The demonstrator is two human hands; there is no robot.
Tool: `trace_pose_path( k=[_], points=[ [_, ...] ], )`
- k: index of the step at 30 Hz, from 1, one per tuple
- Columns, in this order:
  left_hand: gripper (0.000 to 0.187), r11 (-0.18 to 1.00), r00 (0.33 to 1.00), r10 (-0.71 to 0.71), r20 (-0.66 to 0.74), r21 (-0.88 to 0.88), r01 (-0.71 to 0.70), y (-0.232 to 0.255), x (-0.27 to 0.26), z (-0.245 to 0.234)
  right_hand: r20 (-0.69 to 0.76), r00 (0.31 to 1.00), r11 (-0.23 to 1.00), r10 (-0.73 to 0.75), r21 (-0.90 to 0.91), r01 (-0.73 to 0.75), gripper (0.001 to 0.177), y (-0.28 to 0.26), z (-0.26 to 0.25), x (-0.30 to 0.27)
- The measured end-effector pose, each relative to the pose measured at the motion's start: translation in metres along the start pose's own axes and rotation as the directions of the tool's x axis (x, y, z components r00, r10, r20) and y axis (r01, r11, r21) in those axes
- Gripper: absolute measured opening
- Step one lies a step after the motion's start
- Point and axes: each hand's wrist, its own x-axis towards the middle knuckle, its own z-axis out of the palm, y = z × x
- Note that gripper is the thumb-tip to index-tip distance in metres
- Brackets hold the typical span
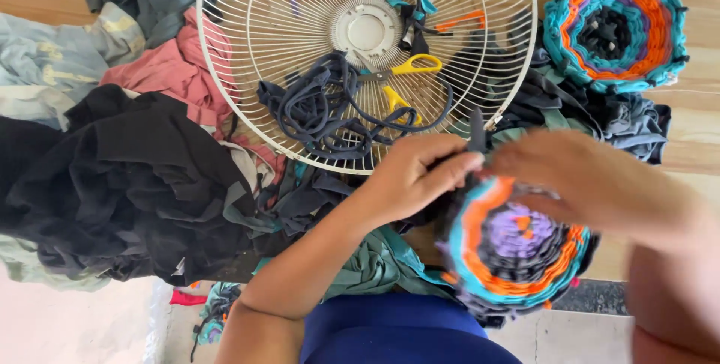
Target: Joining strips of fabric by tying them together and trimming the knots to prepare material for weaving rugs.
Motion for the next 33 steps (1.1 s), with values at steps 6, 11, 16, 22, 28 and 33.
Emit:
trace_pose_path(
  k=[6, 11, 16, 22, 28, 33],
  points=[
    [0.027, 0.960, 0.951, 0.084, -0.297, 0.280, 0.002, 0.062, -0.005, -0.043, -0.217, 0.926, 0.847, 0.310, 0.506, -0.165, 0.024, 0.006, 0.005, 0.087],
    [0.018, 0.760, 0.842, 0.427, -0.331, 0.635, -0.136, 0.052, -0.003, -0.059, -0.465, 0.846, 0.639, 0.259, 0.740, 0.211, 0.023, 0.004, 0.033, 0.114],
    [0.015, 0.741, 0.865, 0.439, -0.244, 0.643, -0.194, 0.040, -0.002, -0.064, -0.546, 0.812, 0.519, 0.206, 0.765, 0.382, 0.010, 0.004, 0.032, 0.104],
    [0.012, 0.755, 0.939, 0.330, -0.097, 0.624, -0.201, 0.061, 0.003, -0.074, -0.528, 0.801, 0.381, 0.281, 0.828, 0.412, 0.019, 0.005, 0.037, 0.095],
    [0.021, 0.691, 0.942, 0.323, 0.093, 0.657, -0.302, 0.105, 0.006, -0.094, -0.522, 0.802, 0.465, 0.292, 0.810, 0.357, 0.024, 0.015, 0.039, 0.088],
    [0.018, 0.661, 0.899, 0.435, 0.049, 0.660, -0.356, 0.108, 0.021, -0.084, -0.574, 0.746, 0.349, 0.338, 0.813, 0.467, 0.017, 0.023, 0.050, 0.096]
  ],
)
